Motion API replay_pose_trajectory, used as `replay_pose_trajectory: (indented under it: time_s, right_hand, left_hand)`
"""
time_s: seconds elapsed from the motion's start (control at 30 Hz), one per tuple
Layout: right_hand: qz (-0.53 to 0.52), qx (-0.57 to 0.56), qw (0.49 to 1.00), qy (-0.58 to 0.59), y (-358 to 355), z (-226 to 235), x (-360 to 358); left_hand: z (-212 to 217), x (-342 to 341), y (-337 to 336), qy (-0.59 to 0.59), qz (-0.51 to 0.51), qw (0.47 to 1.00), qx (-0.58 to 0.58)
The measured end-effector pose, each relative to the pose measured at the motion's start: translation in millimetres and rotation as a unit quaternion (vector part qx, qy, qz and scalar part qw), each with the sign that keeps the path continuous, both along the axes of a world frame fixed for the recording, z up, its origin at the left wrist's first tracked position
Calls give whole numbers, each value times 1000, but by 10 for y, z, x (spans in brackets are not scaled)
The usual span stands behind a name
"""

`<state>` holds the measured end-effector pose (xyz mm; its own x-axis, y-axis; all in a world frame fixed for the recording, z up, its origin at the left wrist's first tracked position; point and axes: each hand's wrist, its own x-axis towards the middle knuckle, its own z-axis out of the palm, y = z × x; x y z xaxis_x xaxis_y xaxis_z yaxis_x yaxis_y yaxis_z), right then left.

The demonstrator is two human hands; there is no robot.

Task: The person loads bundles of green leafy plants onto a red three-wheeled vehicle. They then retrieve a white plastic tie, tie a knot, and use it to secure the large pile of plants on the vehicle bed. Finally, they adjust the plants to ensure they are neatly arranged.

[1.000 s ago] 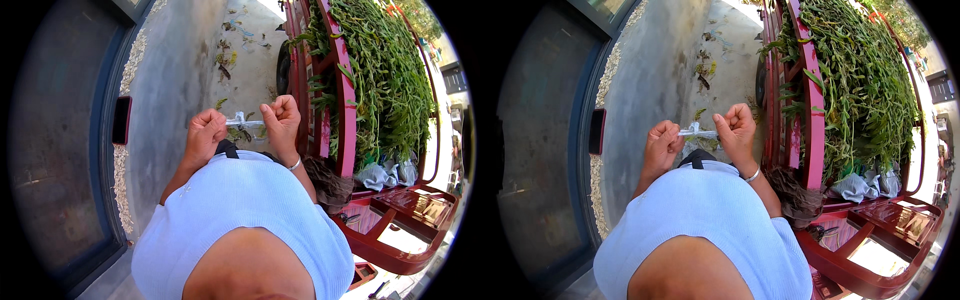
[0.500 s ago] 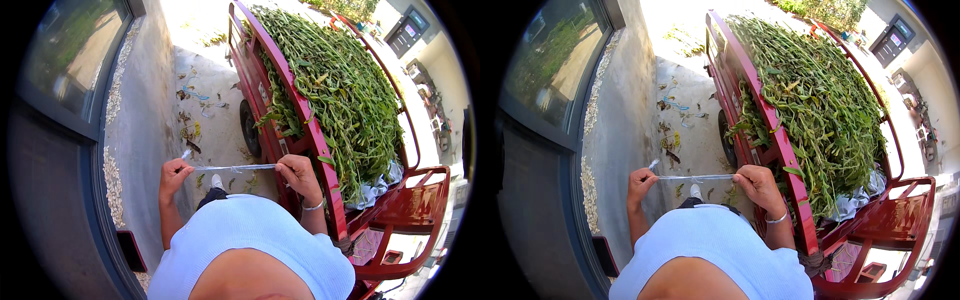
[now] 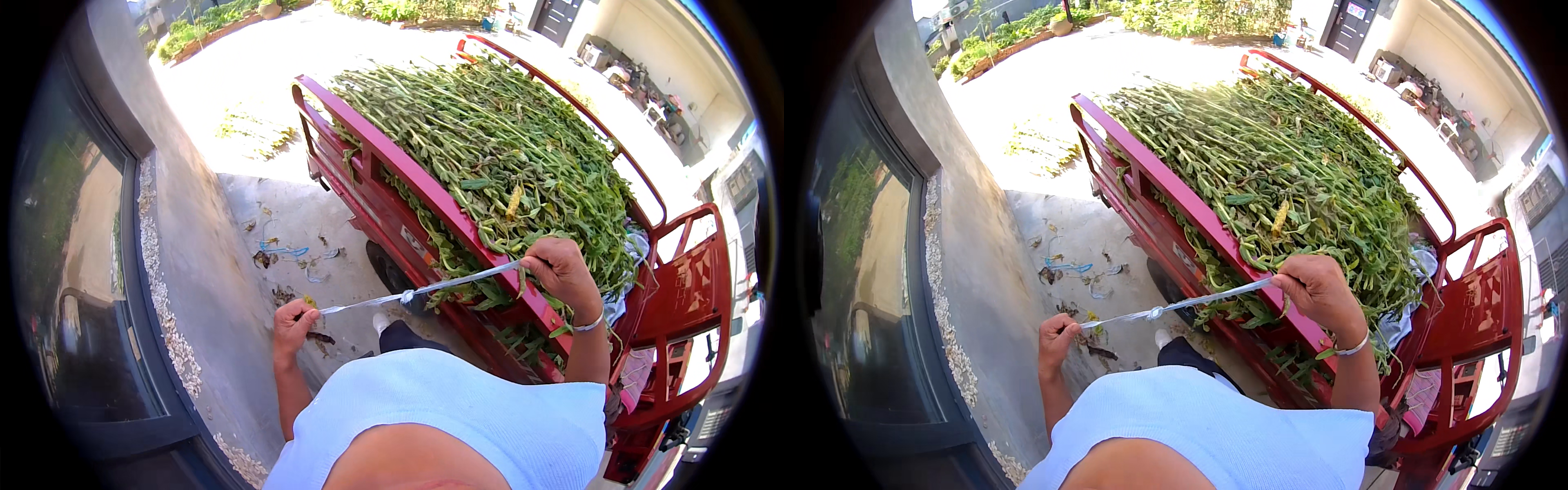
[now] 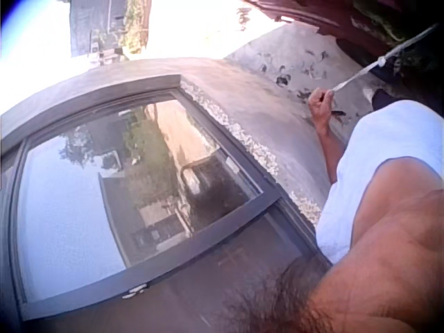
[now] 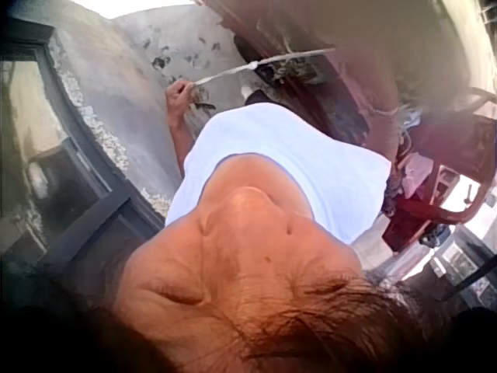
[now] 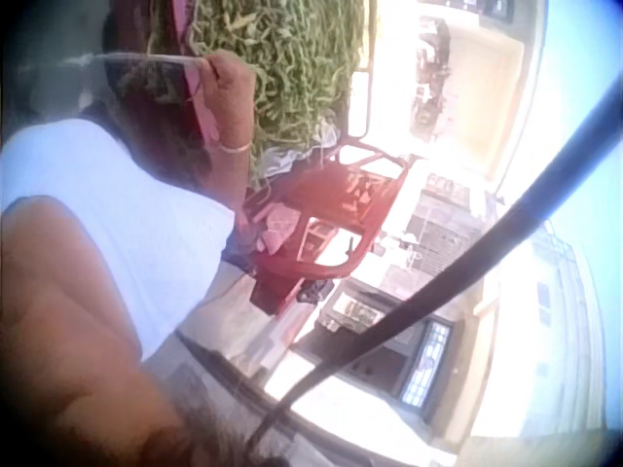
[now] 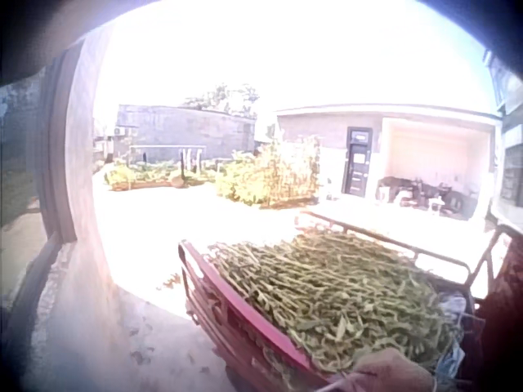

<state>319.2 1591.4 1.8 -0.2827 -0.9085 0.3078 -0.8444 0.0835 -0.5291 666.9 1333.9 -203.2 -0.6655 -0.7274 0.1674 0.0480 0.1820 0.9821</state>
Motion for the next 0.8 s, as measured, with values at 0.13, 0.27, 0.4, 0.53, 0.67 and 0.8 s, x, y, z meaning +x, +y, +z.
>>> replay_pose_trajectory:
  time_s: [0.13,0.27,0.4,0.53,0.67,0.8]
  right_hand:
    - [-5,-16,998,63,-704,70,-560]
    - [-24,-60,996,57,-1585,21,-1164]
    - [-6,-62,997,38,-2511,21,-1832]
    - [39,-60,997,7,-3666,65,-2289]
    - [55,-1,998,-14,-4769,40,-2457]
    - [38,32,987,-153,-5949,-167,-2523]
  left_hand:
    - [-125,-334,-733,-6,-20,1000,14]
    - [102,-741,-1578,-29,-46,999,-5]
    - [386,-1148,-2453,-36,-27,999,-21]
    - [459,-1368,-3198,-13,16,999,-32]
    - [534,-1513,-3724,111,90,973,179]
    - [636,-1611,-4406,368,100,835,397]
